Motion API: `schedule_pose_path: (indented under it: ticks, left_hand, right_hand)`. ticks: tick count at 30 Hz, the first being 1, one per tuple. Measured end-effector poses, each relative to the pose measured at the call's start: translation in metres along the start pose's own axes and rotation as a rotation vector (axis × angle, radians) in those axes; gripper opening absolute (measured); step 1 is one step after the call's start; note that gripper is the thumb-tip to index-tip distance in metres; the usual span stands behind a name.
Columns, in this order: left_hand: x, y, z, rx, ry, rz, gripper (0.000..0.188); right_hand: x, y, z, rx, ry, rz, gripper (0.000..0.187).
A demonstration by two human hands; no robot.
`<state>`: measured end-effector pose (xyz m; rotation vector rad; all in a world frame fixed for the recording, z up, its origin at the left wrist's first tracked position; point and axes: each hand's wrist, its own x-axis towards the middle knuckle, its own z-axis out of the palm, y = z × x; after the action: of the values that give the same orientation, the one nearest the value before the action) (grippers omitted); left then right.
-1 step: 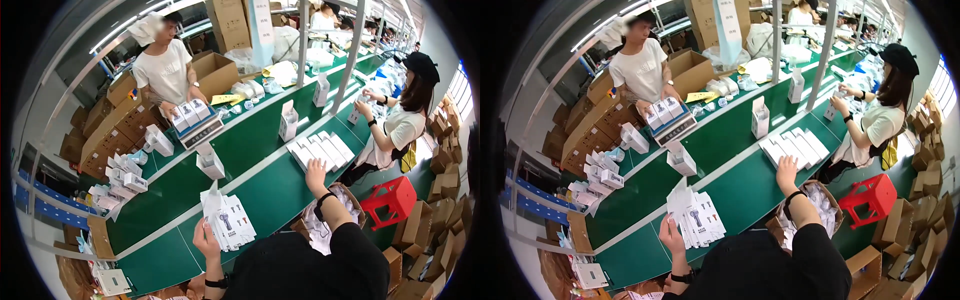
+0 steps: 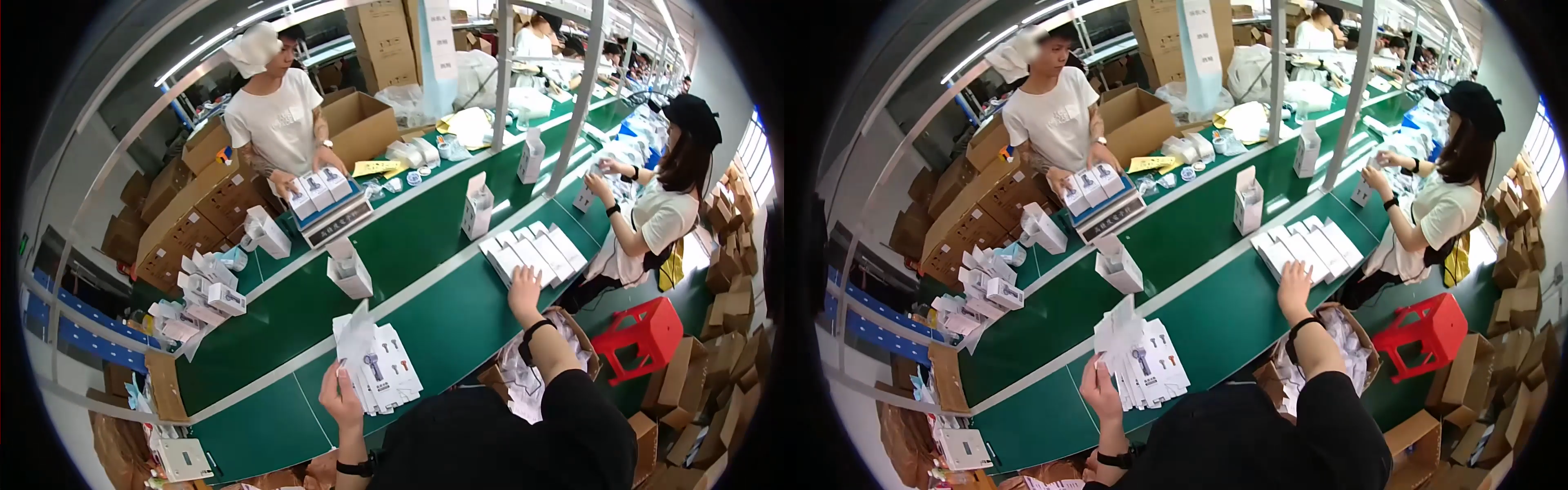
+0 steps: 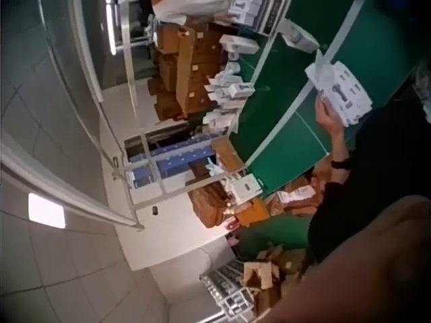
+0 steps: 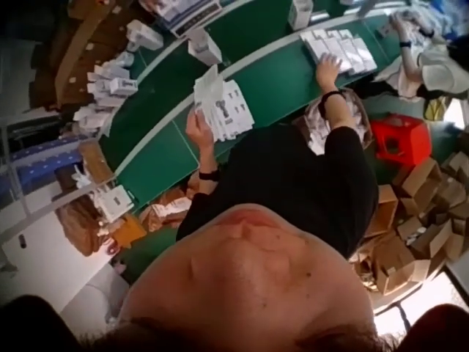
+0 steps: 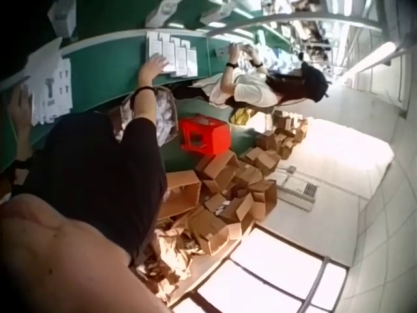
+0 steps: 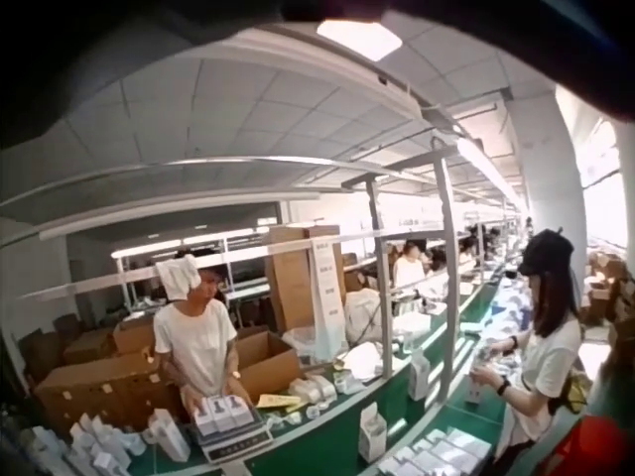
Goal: Assembling and folding small white product boxes at an industrial workbench.
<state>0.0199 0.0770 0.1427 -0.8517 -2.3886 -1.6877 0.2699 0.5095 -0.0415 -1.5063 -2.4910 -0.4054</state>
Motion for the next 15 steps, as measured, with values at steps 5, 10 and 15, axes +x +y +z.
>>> schedule_pose_path:
  ticks: [5,10,15]
  left_hand:
    - [-0.009,0.002,-0.016,-0.21,-0.032,-0.2,0.03]
    - [-0.004,0.022,-0.023,-0.37,-0.081,-0.434,0.03]
    - [0.007,0.032,-0.018,-0.676,-0.277,-0.514,0.028]
  right_hand:
    - [0.004,-0.01,-0.047,0.137,-0.033,0.079,0.066]
    - [-0.042,-0.158,-0.235,0.888,-0.071,-0.787,0.092]
    - [-0.074,-0.223,-0.297,0.911,-0.138,-0.943,0.131]
